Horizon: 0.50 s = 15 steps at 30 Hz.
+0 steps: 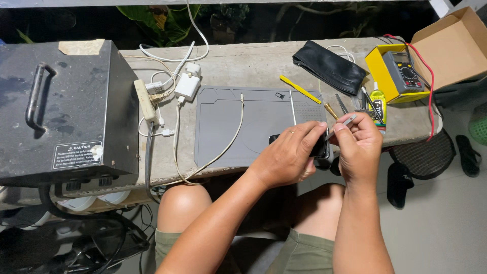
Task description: The person uses a metal prying tool to carefully pry open the edges of a black smartphone. They work around the perimeter to separate the back cover, then lift and remove it to expose the internal components.
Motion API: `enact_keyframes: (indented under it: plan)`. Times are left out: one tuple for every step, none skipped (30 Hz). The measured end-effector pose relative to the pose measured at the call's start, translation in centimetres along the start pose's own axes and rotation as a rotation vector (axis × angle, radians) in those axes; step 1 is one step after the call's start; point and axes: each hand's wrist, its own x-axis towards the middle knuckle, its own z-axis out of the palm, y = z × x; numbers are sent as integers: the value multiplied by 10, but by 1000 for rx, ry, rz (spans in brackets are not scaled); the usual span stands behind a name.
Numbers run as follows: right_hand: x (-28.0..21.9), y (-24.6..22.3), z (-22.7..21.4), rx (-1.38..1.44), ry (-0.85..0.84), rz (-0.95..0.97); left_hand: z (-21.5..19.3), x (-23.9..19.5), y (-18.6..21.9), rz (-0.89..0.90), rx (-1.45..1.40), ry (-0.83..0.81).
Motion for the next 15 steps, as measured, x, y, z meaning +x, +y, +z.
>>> enact_keyframes:
  plan:
    - [1, 2, -1, -2, 1, 1, 1, 0, 0, -1, -2, 0]
    - [1, 5, -3, -6, 1, 5, 3, -1, 0, 3, 20, -2]
    - [2, 8, -4, -11, 2, 8, 4, -1, -1, 7, 42, -4]
    - [3, 7, -6, -12, 3, 9, 5, -2, -1, 6, 41, -4]
    - [4, 6, -7, -25, -14, 16, 6, -2, -2, 4, 49, -6]
    - [5, 5, -9, -39, -31, 23, 6, -3, -3, 1, 58, -7]
    - [4, 2, -8, -39, -30, 23, 7, -3, -4, 2, 57, -8]
    - [3, -1, -8, -45, -43, 21, 7, -4, -5, 0, 70, -2]
    - [3, -4, -7, -51, -55, 19, 8, -4, -6, -1, 82, 3]
    - [2, -6, -8, -52, -53, 20, 6, -3, -6, -1, 80, 2]
    - [1, -8, -8, -62, -84, 18, 4, -3, -7, -6, 87, 0]
    - [1, -10, -8, -73, -115, 16, 2, -2, -7, -12, 94, -2]
    - [-1, -14, -8, -73, -112, 16, 2, -2, -8, -11, 92, -3]
    - [-3, -17, -8, -56, -134, 32, 1, -2, -10, -12, 85, 13]
    - [-4, -21, -9, -38, -154, 47, 1, -2, -11, -11, 78, 29]
